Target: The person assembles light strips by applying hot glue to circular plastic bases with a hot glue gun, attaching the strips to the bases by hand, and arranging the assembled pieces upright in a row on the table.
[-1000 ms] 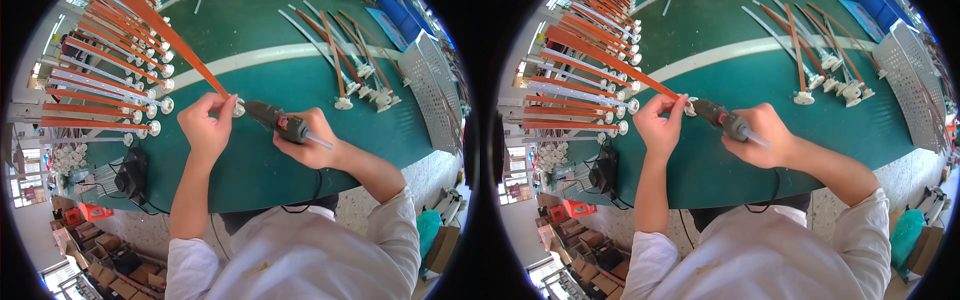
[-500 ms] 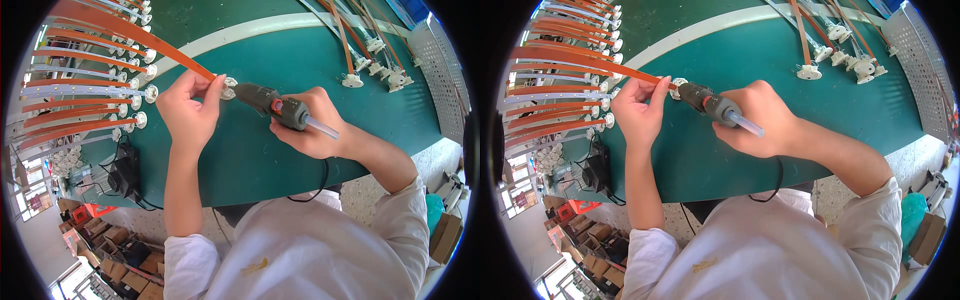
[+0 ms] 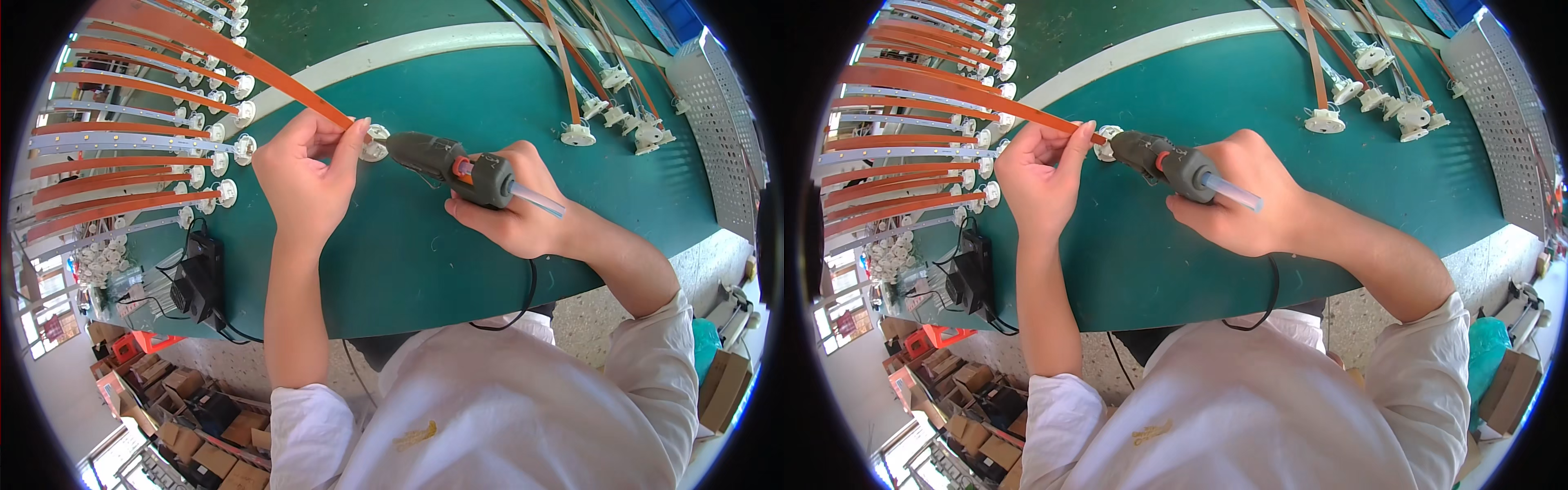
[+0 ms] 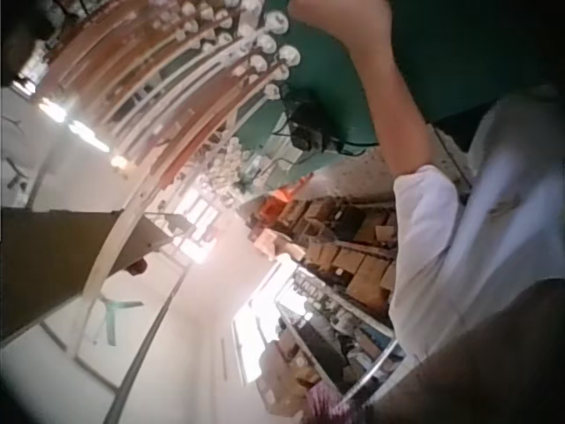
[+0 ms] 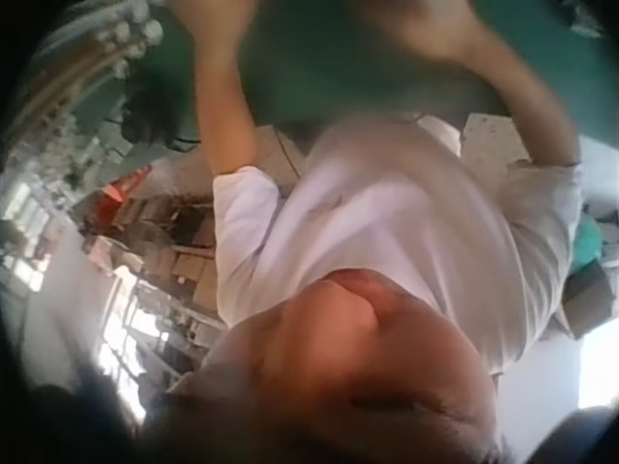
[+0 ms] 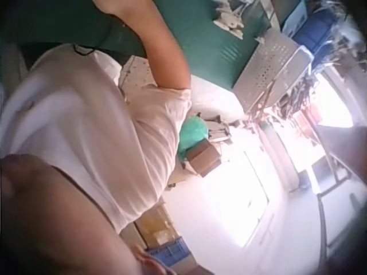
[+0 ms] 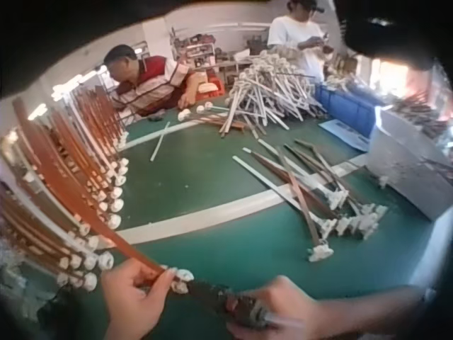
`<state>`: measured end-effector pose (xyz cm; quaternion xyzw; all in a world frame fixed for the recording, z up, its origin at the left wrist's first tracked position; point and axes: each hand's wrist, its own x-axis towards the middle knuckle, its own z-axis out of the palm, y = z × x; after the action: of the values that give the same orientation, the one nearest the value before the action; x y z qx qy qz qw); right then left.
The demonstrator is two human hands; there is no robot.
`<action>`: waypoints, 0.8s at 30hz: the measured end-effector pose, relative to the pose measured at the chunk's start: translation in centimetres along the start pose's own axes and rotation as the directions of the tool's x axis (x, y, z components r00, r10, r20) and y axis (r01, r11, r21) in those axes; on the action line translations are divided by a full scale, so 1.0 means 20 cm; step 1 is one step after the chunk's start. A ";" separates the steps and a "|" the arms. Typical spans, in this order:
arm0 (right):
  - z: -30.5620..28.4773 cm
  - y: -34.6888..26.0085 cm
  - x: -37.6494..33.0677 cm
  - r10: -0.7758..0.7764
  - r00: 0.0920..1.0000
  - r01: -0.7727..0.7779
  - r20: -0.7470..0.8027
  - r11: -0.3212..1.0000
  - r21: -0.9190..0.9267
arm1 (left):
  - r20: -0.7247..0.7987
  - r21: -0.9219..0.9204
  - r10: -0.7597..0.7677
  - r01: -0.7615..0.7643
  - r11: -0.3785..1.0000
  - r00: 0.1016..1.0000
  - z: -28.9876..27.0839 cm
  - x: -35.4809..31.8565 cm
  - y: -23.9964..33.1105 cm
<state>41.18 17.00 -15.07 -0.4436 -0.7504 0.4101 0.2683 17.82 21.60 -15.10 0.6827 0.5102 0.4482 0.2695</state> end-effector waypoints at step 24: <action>0.02 -0.02 0.00 -0.020 0.999 0.020 -0.039 1.000 -0.007 | -0.014 0.034 0.059 -0.058 0.998 0.998 0.00 0.01 -0.02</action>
<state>40.81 16.75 -14.97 -0.4446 -0.7508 0.3964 0.2855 17.64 21.87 -15.44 0.6984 0.4996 0.4525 0.2408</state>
